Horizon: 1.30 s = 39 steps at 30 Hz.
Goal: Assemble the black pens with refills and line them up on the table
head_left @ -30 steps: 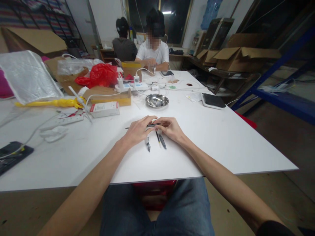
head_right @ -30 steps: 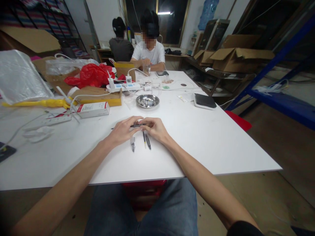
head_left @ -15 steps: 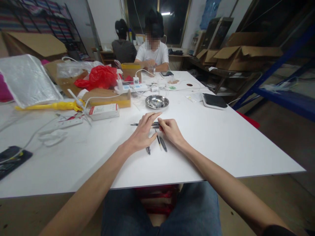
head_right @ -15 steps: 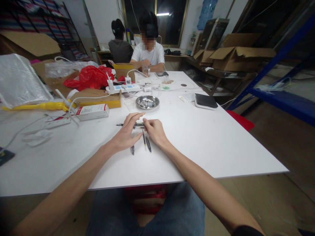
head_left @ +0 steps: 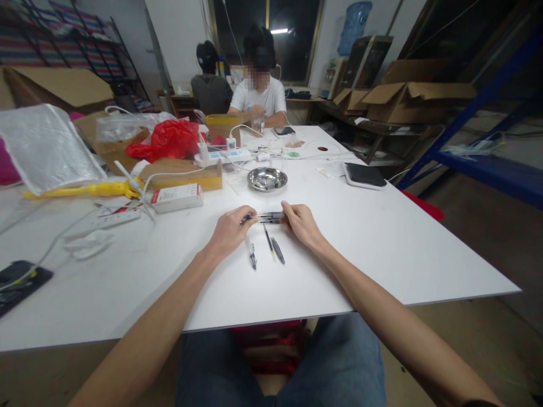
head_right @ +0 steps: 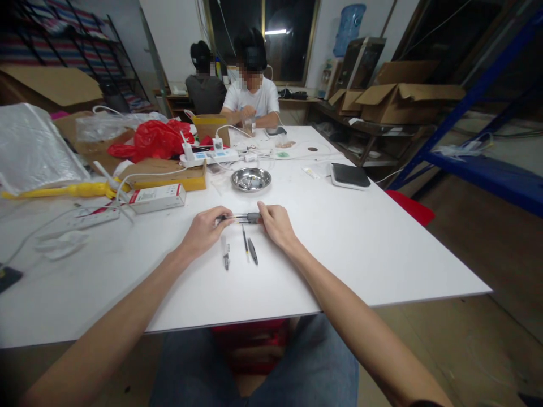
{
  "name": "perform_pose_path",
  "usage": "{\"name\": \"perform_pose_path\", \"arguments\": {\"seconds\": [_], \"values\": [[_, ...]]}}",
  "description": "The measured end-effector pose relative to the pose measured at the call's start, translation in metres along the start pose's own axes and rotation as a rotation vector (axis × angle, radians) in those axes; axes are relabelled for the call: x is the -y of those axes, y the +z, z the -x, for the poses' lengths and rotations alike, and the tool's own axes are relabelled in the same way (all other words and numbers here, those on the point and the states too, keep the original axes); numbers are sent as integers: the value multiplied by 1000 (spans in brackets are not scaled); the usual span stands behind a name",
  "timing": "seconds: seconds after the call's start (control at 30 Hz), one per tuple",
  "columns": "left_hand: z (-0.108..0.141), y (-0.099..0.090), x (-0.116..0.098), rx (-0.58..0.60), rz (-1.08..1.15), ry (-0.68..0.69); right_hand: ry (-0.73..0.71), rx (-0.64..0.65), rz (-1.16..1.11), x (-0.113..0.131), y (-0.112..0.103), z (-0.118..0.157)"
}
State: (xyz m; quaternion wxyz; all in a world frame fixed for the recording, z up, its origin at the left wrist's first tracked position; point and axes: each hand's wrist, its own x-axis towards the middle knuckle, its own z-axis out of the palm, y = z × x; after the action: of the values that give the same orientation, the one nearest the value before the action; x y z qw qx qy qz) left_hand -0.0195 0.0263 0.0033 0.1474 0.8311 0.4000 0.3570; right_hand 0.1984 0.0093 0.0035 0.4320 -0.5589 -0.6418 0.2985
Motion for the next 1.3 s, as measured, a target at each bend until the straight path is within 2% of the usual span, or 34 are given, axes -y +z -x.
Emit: {"name": "perform_pose_path", "arguments": {"seconds": [0.1, 0.17, 0.27, 0.43, 0.63, 0.77, 0.9, 1.07, 1.17, 1.3], "values": [[0, 0, 4, 35, 18, -90, -129, 118, -93, 6, 0, 1], [0, -1, 6, 50, 40, -80, -170, 160, -162, 8, 0, 1], [0, -2, 7, 80, 36, -24, -161, 186, -186, 8, -1, 0], [0, -4, 3, 50, 4, 40, -40, 206, -63, 3, 2, 1], [1, -4, 5, 22, -10, 38, -186, 245, -197, 7, 2, 2], [0, -6, 6, 19, -13, 19, -226, 186, -209, 7, -1, -1], [-1, -6, 7, 58, -28, 35, -162, 143, -173, 6, -2, -1], [-1, -6, 7, 28, -14, 75, -86, 156, -26, 6, -1, 2], [-1, -6, 6, 45, 11, 20, -108, 132, -2, 8, 0, 3], [0, -6, 6, 89, -33, -40, -152, 136, -78, 8, 0, 1]]}}
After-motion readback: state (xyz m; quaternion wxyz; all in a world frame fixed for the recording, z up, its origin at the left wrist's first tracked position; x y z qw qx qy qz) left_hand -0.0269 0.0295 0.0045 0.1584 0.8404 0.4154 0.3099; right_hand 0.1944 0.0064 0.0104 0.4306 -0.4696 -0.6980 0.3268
